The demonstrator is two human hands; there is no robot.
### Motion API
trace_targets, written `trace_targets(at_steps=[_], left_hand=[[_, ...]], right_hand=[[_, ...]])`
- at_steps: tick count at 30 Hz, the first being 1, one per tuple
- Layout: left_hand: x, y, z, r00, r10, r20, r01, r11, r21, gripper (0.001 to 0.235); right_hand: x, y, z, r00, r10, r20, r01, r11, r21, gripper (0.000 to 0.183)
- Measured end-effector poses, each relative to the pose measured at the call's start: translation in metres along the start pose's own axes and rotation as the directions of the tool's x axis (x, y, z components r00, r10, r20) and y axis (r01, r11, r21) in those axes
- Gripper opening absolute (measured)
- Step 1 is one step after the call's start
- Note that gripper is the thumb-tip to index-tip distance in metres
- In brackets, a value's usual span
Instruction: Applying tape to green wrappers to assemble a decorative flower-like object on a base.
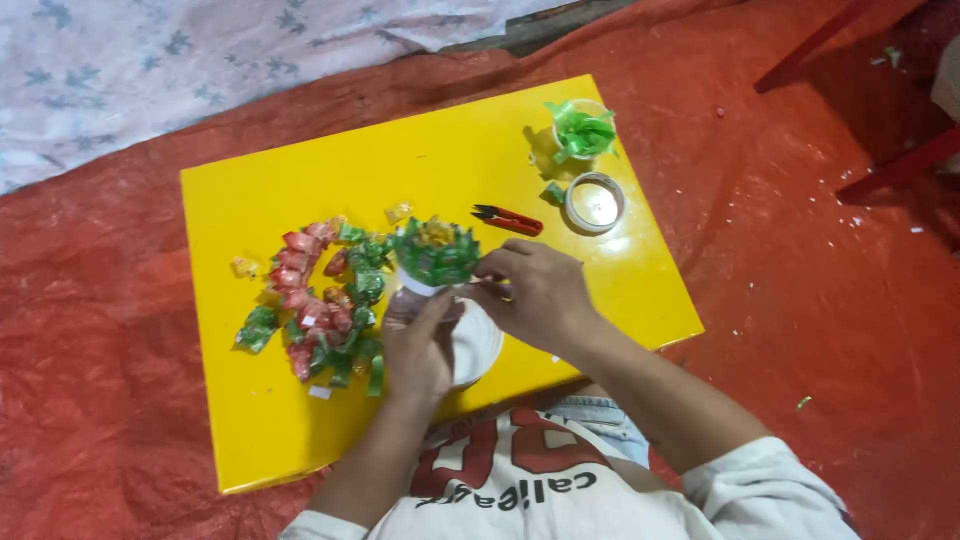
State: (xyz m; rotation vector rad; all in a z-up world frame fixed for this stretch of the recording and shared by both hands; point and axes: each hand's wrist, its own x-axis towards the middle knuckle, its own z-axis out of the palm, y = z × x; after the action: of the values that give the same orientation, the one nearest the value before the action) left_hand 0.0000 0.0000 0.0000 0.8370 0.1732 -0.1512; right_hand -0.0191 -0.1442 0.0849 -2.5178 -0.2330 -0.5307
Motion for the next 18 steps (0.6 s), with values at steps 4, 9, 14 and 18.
trace_targets(at_steps=[4, 9, 14, 18], left_hand=[[0.005, 0.012, -0.007, 1.000, 0.006, 0.004, -0.006, 1.000, -0.012, 0.020], [0.012, 0.025, -0.020, 0.999, 0.041, -0.023, -0.041, 0.999, 0.002, 0.027], [0.013, 0.047, -0.009, 0.998, 0.042, -0.044, -0.042, 0.999, -0.002, 0.029], [0.009, 0.042, -0.015, 0.995, 0.098, -0.005, -0.098, 0.995, 0.026, 0.024]], right_hand=[[-0.018, 0.028, 0.015, 0.993, 0.029, -0.111, -0.020, 0.997, 0.080, 0.022], [-0.058, 0.098, 0.022, 0.952, 0.254, -0.170, -0.233, 0.963, 0.132, 0.019], [-0.090, 0.155, 0.065, 0.937, 0.346, -0.043, -0.348, 0.933, -0.087, 0.013], [-0.049, 0.157, 0.089, 0.977, 0.184, -0.109, -0.200, 0.967, -0.157, 0.027]])
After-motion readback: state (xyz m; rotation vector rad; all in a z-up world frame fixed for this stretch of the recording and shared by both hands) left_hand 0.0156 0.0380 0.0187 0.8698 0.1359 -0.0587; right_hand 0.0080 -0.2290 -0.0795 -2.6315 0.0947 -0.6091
